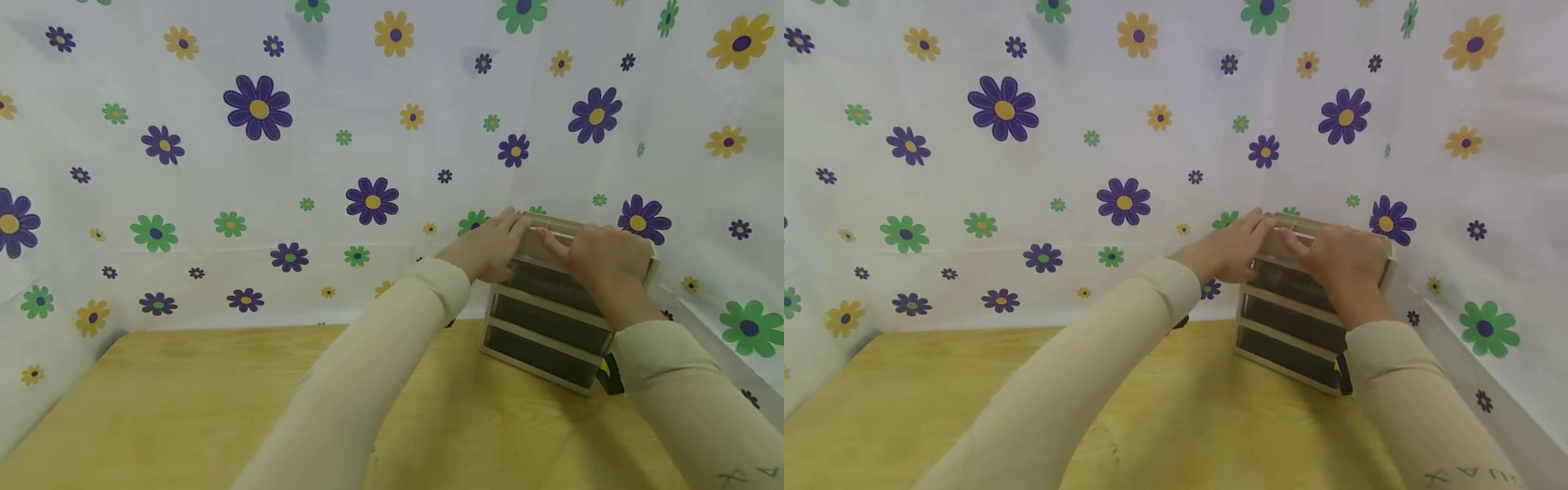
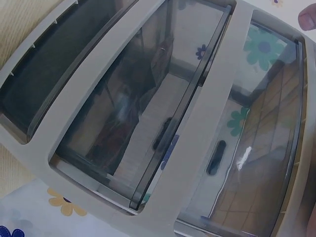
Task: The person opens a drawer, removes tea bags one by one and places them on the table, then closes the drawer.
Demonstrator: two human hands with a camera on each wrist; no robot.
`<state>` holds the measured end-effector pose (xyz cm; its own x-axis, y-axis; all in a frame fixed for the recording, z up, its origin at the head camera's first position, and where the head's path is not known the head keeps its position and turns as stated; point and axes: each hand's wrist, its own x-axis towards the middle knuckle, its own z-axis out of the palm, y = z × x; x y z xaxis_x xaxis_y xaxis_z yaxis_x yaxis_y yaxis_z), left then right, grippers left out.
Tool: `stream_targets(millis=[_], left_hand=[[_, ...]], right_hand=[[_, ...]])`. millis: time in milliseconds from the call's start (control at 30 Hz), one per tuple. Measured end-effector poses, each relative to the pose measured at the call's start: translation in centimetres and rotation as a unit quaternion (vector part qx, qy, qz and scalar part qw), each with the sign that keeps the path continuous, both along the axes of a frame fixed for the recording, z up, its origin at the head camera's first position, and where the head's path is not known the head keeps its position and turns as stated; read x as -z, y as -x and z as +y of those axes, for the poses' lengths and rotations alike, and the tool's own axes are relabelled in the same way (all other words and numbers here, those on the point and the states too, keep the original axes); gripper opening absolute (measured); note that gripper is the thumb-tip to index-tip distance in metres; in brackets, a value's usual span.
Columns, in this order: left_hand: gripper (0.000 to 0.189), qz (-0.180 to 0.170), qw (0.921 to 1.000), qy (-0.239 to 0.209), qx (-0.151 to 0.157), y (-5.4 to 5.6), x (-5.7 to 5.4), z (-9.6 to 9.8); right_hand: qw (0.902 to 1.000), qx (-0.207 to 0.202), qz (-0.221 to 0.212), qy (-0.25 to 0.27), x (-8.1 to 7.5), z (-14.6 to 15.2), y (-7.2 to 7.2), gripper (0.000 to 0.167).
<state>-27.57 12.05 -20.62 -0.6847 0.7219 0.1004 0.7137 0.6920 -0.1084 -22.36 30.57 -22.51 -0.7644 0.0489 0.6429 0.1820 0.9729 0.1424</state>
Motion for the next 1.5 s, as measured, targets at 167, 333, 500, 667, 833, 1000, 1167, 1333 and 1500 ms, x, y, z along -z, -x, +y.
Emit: stream_targets(millis=[167,333,500,667,833,1000,1167,1333,1500], left_hand=[[0.082,-0.004,0.9999,-0.006,0.007,0.4,-0.4,-0.1],[0.055,0.022,0.9989,-0.023,0.033,1.1,-0.6,-0.4],[0.042,0.026,0.9973,-0.052,0.046,1.4,-0.4,-0.6],[0.039,0.022,0.9965,-0.074,0.033,1.4,0.1,-1.2],[0.038,0.028,0.9936,-0.099,0.045,1.6,0.0,-3.2],[0.032,0.066,0.9854,-0.132,0.086,1.9,0.1,-5.8],[0.027,0.092,0.9806,-0.149,0.088,2.0,0.4,-8.9],[0.027,0.136,0.9714,-0.168,0.1,1.8,0.7,-12.8],[0.025,0.193,0.9516,-0.2,0.131,1.7,1.2,-16.3]], right_hand=[[0.9997,-0.001,-0.023,0.011,-0.3,-0.1,0.3,0.086],[0.9997,-0.013,-0.017,0.01,-0.5,-0.3,0.7,0.086],[0.9986,-0.011,-0.047,0.02,-0.4,-0.4,0.7,0.086],[0.9974,-0.029,-0.065,0.012,0.0,-1.2,0.5,0.083],[0.9976,-0.051,-0.047,0.001,-0.2,-2.7,0.7,0.081],[0.9972,-0.065,-0.036,-0.009,-0.6,-4.6,1.0,0.081],[0.9961,-0.082,-0.024,-0.022,-0.7,-7.4,1.4,0.08],[0.9939,-0.104,-0.001,-0.038,-0.6,-10.9,2.0,0.08],[0.991,-0.127,0.001,-0.04,-0.8,-14.0,2.1,0.078]])
